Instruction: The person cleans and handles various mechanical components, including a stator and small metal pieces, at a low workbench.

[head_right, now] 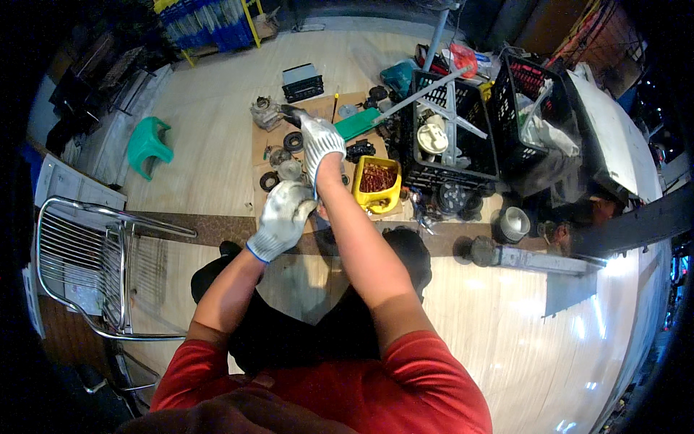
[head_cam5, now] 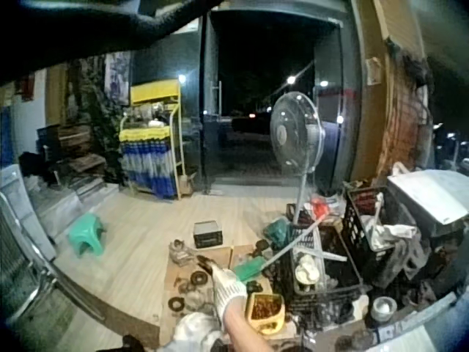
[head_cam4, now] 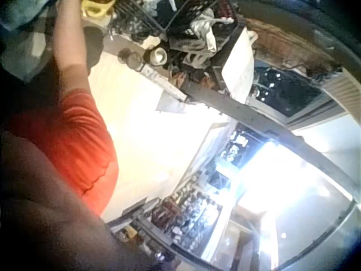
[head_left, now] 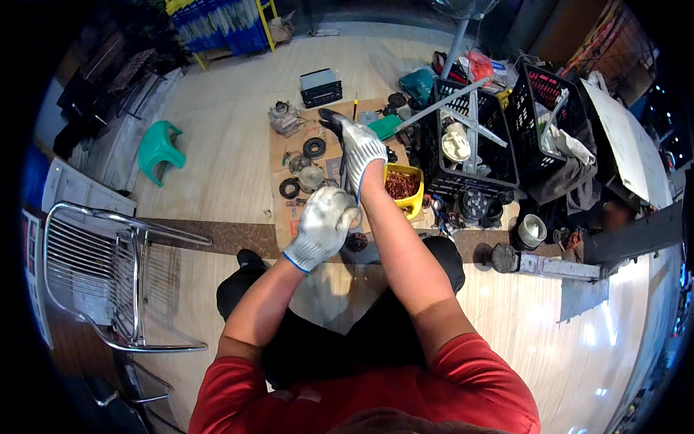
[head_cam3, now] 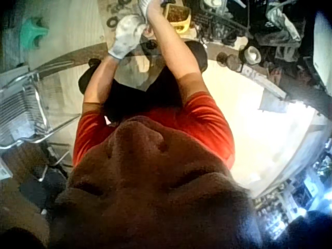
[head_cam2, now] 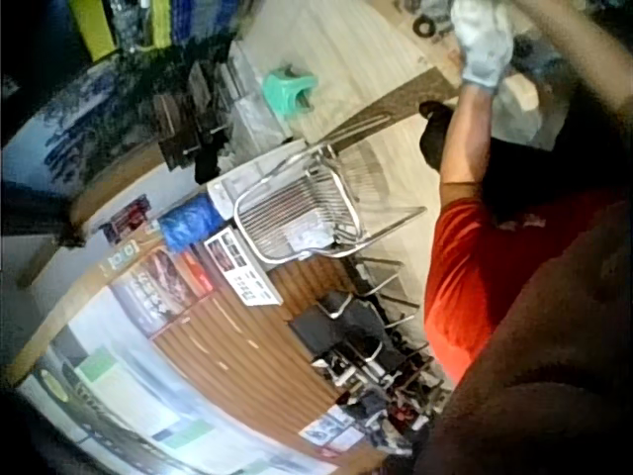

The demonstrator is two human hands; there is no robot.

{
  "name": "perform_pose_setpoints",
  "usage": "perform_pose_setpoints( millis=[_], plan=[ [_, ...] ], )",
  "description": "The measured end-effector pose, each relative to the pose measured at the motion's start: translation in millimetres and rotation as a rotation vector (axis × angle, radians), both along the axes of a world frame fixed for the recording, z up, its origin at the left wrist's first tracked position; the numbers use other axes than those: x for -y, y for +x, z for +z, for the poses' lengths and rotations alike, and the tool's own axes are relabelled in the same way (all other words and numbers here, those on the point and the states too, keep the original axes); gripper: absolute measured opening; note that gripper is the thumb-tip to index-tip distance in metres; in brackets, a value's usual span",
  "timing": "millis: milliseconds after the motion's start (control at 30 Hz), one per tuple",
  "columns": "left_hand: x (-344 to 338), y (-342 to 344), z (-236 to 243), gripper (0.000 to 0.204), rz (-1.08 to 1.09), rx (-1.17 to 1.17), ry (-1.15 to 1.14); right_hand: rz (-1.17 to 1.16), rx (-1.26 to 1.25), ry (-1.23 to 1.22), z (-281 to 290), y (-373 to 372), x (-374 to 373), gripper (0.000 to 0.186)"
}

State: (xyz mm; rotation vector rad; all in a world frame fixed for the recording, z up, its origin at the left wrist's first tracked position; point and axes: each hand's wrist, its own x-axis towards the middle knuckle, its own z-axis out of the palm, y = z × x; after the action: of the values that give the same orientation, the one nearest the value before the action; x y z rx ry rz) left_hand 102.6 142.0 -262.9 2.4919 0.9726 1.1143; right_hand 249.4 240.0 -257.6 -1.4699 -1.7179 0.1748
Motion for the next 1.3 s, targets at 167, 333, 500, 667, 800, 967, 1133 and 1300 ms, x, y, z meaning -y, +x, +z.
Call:
perform_pose_setpoints(
  millis=[167, 333, 500, 667, 800, 967, 1133, 1300],
  plan=[
    [-7.7, 4.3, -3.7, 0.019, 0.036, 0.189, -0.335, -0.028, 0.262, -0.005, 16.3, -5.3, 10.5, 0.049],
    [-46.8, -26.0, -14.2, 0.05, 0.116, 0.287, -0.737, -0.045, 0.243, 0.264, 10.7, -9.4, 9.3, 0.05],
    [-39.5, -22.1, 16.3, 0.064, 0.067, 0.13, -0.729, 0.072, 0.446, -0.102, 8.4, -16.8, 11.0, 0.05],
    [-49.2, -21.1, 0.5, 0.055, 0.113, 0.08, -0.86, 0.019, 0.184, -0.446, -33.9, -26.5, -14.4, 0.038],
    [-51.7, -26.1, -9.5, 0.055, 0.178, -0.013, -0.868, 0.09, 0.229, -0.216, -51.1, -27.4, -0.9, 0.033],
    [-46.3, -27.3, -10.6, 0.051, 0.152, 0.033, -0.843, 0.135, 0.181, 0.126, -55.1, -28.2, 20.5, 0.034],
    [-40.4, -37.2, 8.9, 0.042, 0.017, 0.072, -0.631, 0.055, -0.299, -0.809, -4.8, -37.9, 8.5, 0.05],
    [-35.0, -35.5, 23.1, 0.03, -0.085, 0.038, -0.606, 0.069, -0.116, -0.454, -35.7, -43.2, 2.5, 0.043]
  ],
)
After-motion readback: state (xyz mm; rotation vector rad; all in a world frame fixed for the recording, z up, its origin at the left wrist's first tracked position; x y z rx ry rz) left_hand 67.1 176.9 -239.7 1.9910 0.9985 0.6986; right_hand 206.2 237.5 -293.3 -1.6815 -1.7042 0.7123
